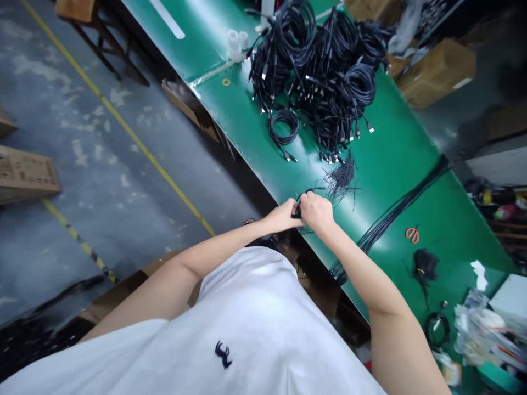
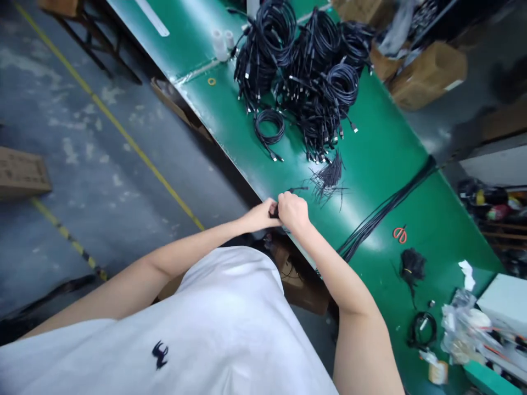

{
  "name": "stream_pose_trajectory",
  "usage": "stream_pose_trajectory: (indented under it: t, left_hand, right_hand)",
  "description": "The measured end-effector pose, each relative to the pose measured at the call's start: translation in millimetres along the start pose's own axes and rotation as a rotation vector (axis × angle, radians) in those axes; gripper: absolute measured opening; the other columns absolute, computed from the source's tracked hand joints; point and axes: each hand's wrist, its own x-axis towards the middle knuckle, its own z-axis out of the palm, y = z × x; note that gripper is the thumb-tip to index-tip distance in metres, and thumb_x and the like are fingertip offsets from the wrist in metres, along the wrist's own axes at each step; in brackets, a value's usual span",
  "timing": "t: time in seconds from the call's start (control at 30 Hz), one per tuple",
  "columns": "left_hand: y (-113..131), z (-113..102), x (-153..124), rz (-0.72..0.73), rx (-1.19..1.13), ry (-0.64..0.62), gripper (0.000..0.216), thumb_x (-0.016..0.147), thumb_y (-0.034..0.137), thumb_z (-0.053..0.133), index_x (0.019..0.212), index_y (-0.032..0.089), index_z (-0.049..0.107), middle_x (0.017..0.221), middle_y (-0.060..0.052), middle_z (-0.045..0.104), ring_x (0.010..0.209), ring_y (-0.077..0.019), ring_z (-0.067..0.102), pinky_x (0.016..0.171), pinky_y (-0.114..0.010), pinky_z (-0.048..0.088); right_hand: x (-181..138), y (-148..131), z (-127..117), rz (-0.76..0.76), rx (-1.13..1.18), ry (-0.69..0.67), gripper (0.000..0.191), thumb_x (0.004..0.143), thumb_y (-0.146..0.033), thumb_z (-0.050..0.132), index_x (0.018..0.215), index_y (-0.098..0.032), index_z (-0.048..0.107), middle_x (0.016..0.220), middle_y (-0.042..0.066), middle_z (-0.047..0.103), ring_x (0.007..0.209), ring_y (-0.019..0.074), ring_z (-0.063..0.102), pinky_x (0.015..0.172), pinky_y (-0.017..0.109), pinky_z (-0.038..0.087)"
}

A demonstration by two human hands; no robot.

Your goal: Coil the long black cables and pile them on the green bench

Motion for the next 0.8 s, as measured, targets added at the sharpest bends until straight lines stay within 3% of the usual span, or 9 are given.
stream_pose_trajectory:
  t: [0.07, 0.2, 0.27, 0.37, 0.47, 0.57, 0.63, 0.7, 0.8]
  left_hand:
    - [-3, 3, -14, 0.082, -0.086, -0.056, 0.029, 0.087, 0.03, 0.064, 0.112, 0.017, 0.06, 0.098, -0.005, 0.07, 0.078, -0.0178, 0.065, 0.075, -0.032, 0.052]
    - [-14, -17, -18, 0.328, 0.251, 0.254, 0.03, 0.087, 0.024, 0.061, 0.116, 0.016, 0.065, 0.122, -0.013, 0.067, 0.121, -0.0274, 0.058, 0.111, -0.046, 0.038]
    - [-15, -25, -7, 0.386, 0.401, 0.198, 0.025, 0.086, 0.024, 0.061, 0.107, 0.013, 0.068, 0.114, -0.016, 0.069, 0.12, -0.031, 0.058, 0.114, -0.05, 0.034]
    - [-9, -12, 10, 0.217, 0.388, 0.166, 0.02, 0.09, 0.023, 0.053, 0.087, 0.012, 0.069, 0.092, -0.017, 0.07, 0.106, -0.0322, 0.063, 0.107, -0.053, 0.039]
    - [1, 26, 16, 0.003, -0.049, 0.288, 0.02, 0.089, 0.016, 0.051, 0.101, 0.014, 0.067, 0.106, -0.016, 0.07, 0.114, -0.0296, 0.06, 0.107, -0.05, 0.039]
    - [8, 61, 9, -0.048, -0.487, 0.146, 0.035, 0.085, 0.008, 0.049, 0.115, 0.016, 0.064, 0.106, -0.01, 0.072, 0.108, -0.0218, 0.065, 0.103, -0.042, 0.046]
    - [10, 67, -3, -0.102, -0.601, 0.034, 0.035, 0.086, 0.008, 0.045, 0.114, 0.016, 0.064, 0.099, -0.007, 0.073, 0.097, -0.0187, 0.068, 0.096, -0.04, 0.051]
    - [11, 56, -20, -0.12, -0.509, 0.044, 0.028, 0.09, 0.013, 0.043, 0.107, 0.016, 0.066, 0.095, -0.007, 0.072, 0.092, -0.0185, 0.068, 0.093, -0.04, 0.052]
    - [16, 24, -41, 0.106, -0.036, 0.208, 0.024, 0.094, 0.022, 0.046, 0.107, 0.017, 0.067, 0.108, -0.01, 0.071, 0.109, -0.0226, 0.063, 0.102, -0.043, 0.047]
  right_hand:
    - [-2, 5, 3, -0.075, -0.032, -0.008, 0.028, 0.098, -0.014, 0.032, 0.104, -0.011, 0.059, 0.099, 0.014, 0.062, 0.089, 0.0236, 0.058, 0.064, 0.033, 0.025]
    - [-17, 1, 7, -0.367, -0.04, 0.022, 0.034, 0.099, -0.012, 0.028, 0.105, -0.01, 0.061, 0.099, 0.015, 0.061, 0.09, 0.0242, 0.054, 0.067, 0.035, 0.025]
    - [-20, -3, 8, -0.479, -0.018, 0.052, 0.036, 0.1, -0.013, 0.027, 0.105, -0.01, 0.062, 0.098, 0.015, 0.062, 0.089, 0.0241, 0.053, 0.068, 0.036, 0.025]
    - [-15, -2, 12, -0.388, 0.019, 0.084, 0.036, 0.099, -0.014, 0.027, 0.105, -0.009, 0.063, 0.097, 0.016, 0.062, 0.086, 0.024, 0.053, 0.068, 0.036, 0.025]
    - [-6, 3, 19, -0.174, 0.069, 0.077, 0.034, 0.098, -0.014, 0.029, 0.107, -0.007, 0.062, 0.099, 0.017, 0.062, 0.085, 0.024, 0.054, 0.065, 0.034, 0.024]
    - [-10, 6, 26, -0.043, 0.109, 0.071, 0.034, 0.097, -0.012, 0.029, 0.106, -0.006, 0.061, 0.099, 0.018, 0.061, 0.084, 0.0239, 0.055, 0.064, 0.033, 0.023]
    - [-20, 7, 29, -0.011, 0.122, 0.106, 0.032, 0.096, -0.012, 0.03, 0.103, -0.007, 0.061, 0.097, 0.017, 0.061, 0.084, 0.0237, 0.055, 0.063, 0.033, 0.022]
    - [-34, 7, 32, -0.034, 0.128, 0.162, 0.03, 0.097, -0.013, 0.031, 0.1, -0.008, 0.061, 0.094, 0.016, 0.06, 0.084, 0.0232, 0.055, 0.063, 0.034, 0.021]
    - [-53, 3, 39, -0.149, 0.15, 0.198, 0.031, 0.098, -0.014, 0.03, 0.099, -0.011, 0.061, 0.093, 0.014, 0.06, 0.08, 0.0205, 0.053, 0.063, 0.034, 0.02]
